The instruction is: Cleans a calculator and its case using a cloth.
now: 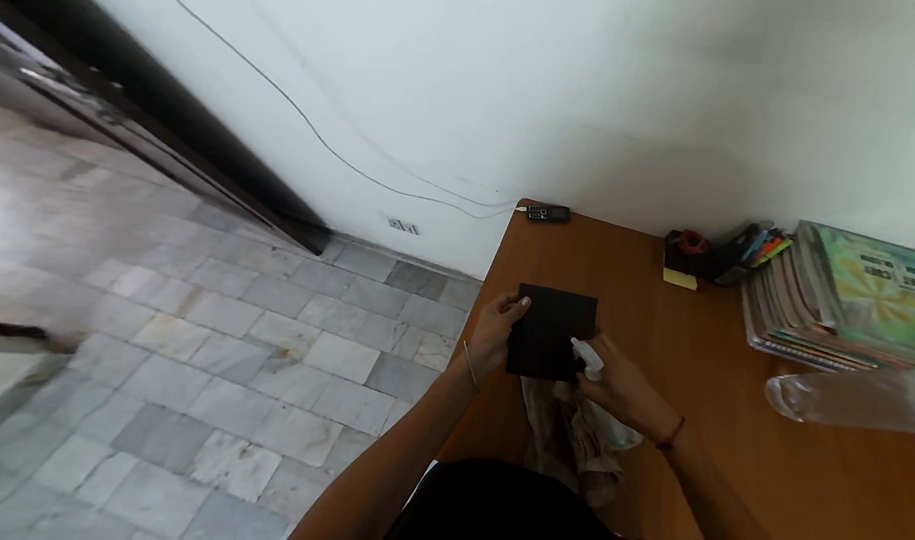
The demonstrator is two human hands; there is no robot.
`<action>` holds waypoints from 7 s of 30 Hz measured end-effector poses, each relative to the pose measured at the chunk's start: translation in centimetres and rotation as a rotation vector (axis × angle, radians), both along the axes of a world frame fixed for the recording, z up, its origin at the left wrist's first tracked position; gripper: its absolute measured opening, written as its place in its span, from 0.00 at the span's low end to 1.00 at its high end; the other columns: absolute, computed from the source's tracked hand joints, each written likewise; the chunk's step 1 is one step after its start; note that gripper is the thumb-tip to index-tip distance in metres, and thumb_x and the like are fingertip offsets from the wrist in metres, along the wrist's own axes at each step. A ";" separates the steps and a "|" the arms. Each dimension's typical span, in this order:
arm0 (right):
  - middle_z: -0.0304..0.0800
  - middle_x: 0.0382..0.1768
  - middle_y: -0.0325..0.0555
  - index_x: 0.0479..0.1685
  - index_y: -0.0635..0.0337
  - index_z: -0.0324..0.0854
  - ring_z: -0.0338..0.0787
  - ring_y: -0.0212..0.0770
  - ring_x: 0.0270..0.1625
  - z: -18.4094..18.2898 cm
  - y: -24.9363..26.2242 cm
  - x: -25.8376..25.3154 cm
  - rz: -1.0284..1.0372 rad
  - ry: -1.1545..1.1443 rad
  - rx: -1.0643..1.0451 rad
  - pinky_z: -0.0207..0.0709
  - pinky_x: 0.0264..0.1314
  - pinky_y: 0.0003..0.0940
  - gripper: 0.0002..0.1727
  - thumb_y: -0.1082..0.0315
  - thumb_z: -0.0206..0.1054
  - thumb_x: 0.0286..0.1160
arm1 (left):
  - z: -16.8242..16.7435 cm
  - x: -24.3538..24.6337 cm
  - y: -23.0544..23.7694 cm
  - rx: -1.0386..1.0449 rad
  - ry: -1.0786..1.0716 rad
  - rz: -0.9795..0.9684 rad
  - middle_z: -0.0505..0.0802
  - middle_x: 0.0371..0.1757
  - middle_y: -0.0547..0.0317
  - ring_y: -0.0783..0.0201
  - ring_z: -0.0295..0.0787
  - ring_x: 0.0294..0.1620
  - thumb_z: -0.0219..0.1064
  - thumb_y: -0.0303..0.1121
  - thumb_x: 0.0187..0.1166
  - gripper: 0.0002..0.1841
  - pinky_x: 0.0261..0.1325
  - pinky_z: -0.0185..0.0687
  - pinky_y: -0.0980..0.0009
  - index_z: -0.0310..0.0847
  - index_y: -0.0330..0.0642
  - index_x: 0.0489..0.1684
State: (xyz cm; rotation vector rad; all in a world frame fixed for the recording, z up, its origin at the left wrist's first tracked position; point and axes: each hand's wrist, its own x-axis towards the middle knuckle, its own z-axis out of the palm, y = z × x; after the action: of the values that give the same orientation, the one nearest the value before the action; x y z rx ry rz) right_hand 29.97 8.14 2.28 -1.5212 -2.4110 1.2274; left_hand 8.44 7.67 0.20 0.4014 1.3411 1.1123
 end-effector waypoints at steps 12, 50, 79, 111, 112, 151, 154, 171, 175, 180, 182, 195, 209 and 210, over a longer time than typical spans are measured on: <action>0.76 0.71 0.68 0.72 0.70 0.78 0.88 0.59 0.60 0.2 -0.3 2.1 -0.014 -0.121 -0.061 0.82 0.63 0.50 0.27 0.66 0.71 0.76 | -0.3 -0.5 0.2 -0.049 -0.009 0.012 0.87 0.54 0.49 0.61 0.87 0.49 0.58 0.32 0.89 0.15 0.53 0.84 0.63 0.73 0.36 0.68; 0.80 0.68 0.69 0.73 0.66 0.79 0.90 0.63 0.55 -1.6 0.6 5.7 -0.265 -0.098 0.077 0.84 0.56 0.58 0.27 0.64 0.73 0.76 | 0.1 2.4 -0.6 -0.100 -0.028 -0.076 0.86 0.46 0.49 0.60 0.89 0.41 0.62 0.22 0.84 0.08 0.47 0.88 0.65 0.72 0.34 0.56; 0.36 0.93 0.72 0.96 0.57 0.48 0.37 0.79 0.93 -10.9 -10.1 -2.8 -0.400 -0.315 0.121 0.32 0.84 0.82 0.66 0.27 0.72 0.58 | -0.7 -3.3 -2.7 -0.067 -0.147 0.276 0.86 0.48 0.52 0.61 0.91 0.42 0.54 0.27 0.90 0.09 0.48 0.89 0.66 0.65 0.43 0.61; 0.72 0.83 0.58 0.83 0.64 0.71 0.71 0.50 0.86 -7.2 -5.5 -4.3 -0.295 0.203 -0.299 0.59 0.90 0.44 0.26 0.69 0.61 0.86 | 0.1 -7.0 -5.8 0.029 -0.019 0.432 0.86 0.49 0.53 0.64 0.90 0.42 0.52 0.26 0.90 0.08 0.48 0.88 0.68 0.66 0.43 0.62; 0.76 0.81 0.56 0.81 0.63 0.75 0.75 0.48 0.84 -7.9 -5.7 -4.6 -0.312 0.246 -0.317 0.61 0.88 0.43 0.24 0.70 0.59 0.87 | 0.2 -7.3 -5.7 0.025 -0.018 0.448 0.86 0.49 0.53 0.64 0.90 0.42 0.53 0.26 0.90 0.09 0.48 0.88 0.68 0.66 0.42 0.62; 0.80 0.75 0.66 0.59 0.62 0.91 0.80 0.77 0.70 0.0 -5.9 -6.9 -0.265 0.051 0.469 0.71 0.64 0.73 0.22 0.57 0.70 0.74 | 2.3 -0.1 -4.6 0.042 -0.019 0.104 0.87 0.43 0.51 0.65 0.89 0.37 0.50 0.21 0.89 0.14 0.45 0.87 0.68 0.66 0.34 0.69; 0.77 0.81 0.55 0.66 0.58 0.89 0.79 0.71 0.73 0.1 -4.4 -8.2 -0.223 -0.003 0.430 0.70 0.66 0.69 0.22 0.56 0.65 0.80 | 2.6 -0.5 -4.4 0.062 0.049 0.043 0.88 0.45 0.50 0.64 0.89 0.36 0.53 0.19 0.87 0.16 0.44 0.88 0.68 0.66 0.34 0.70; 0.83 0.59 0.79 0.54 0.81 0.83 0.80 0.79 0.66 0.5 2.6 2.9 -0.690 -0.033 0.395 0.67 0.69 0.73 0.24 0.59 0.61 0.88 | 3.5 -2.6 -5.6 0.130 -0.073 -0.050 0.91 0.39 0.56 0.66 0.92 0.37 0.49 0.18 0.87 0.10 0.46 0.89 0.71 0.68 0.38 0.58; 0.82 0.63 0.78 0.51 0.78 0.85 0.79 0.78 0.67 3.9 -0.6 0.7 -0.650 0.123 0.492 0.66 0.68 0.74 0.25 0.57 0.60 0.86 | 3.1 -2.1 -5.0 0.130 -0.024 -0.065 0.90 0.40 0.53 0.65 0.92 0.37 0.51 0.18 0.87 0.09 0.46 0.89 0.70 0.68 0.36 0.58; 0.91 0.63 0.58 0.51 0.60 0.94 0.87 0.67 0.60 2.7 -4.0 -7.4 -0.307 0.220 0.775 0.76 0.55 0.67 0.20 0.54 0.70 0.72 | 3.7 0.6 -4.9 0.185 0.126 -0.180 0.87 0.42 0.60 0.74 0.87 0.40 0.55 0.16 0.82 0.16 0.47 0.85 0.75 0.69 0.34 0.65; 0.92 0.63 0.50 0.53 0.54 0.95 0.89 0.61 0.55 0.8 -3.5 -8.9 -0.250 0.163 0.887 0.75 0.51 0.61 0.20 0.53 0.71 0.67 | 4.1 1.4 -5.1 0.167 0.116 -0.177 0.85 0.48 0.60 0.76 0.85 0.46 0.55 0.17 0.82 0.18 0.52 0.83 0.76 0.66 0.33 0.70; 0.89 0.60 0.68 0.53 0.71 0.90 0.82 0.76 0.65 -0.2 3.2 1.8 -0.514 -0.137 0.712 0.70 0.61 0.76 0.19 0.61 0.67 0.80 | 3.9 -0.7 -6.7 0.175 -0.109 -0.159 0.91 0.41 0.60 0.68 0.93 0.39 0.49 0.18 0.85 0.11 0.48 0.91 0.70 0.66 0.38 0.60; 0.84 0.73 0.62 0.61 0.61 0.91 0.77 0.78 0.76 -0.2 -7.1 -8.8 -0.525 -0.030 0.804 0.58 0.70 0.84 0.27 0.53 0.61 0.71 | 3.9 2.5 -6.1 0.052 -0.072 0.146 0.84 0.38 0.57 0.69 0.86 0.33 0.49 0.20 0.88 0.11 0.40 0.85 0.73 0.64 0.36 0.64; 0.84 0.73 0.62 0.63 0.61 0.90 0.76 0.79 0.76 -1.2 -7.0 -8.9 -0.529 -0.046 0.838 0.56 0.71 0.85 0.28 0.52 0.59 0.72 | 3.5 2.5 -6.2 0.053 -0.097 0.162 0.84 0.37 0.57 0.70 0.86 0.31 0.49 0.20 0.89 0.10 0.39 0.86 0.73 0.64 0.36 0.63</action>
State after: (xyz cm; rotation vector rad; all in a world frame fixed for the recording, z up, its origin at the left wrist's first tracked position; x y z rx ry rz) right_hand 21.06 1.15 1.12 -1.6727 -1.9087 0.0530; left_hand 10.94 1.45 3.73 0.2766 1.2779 1.2877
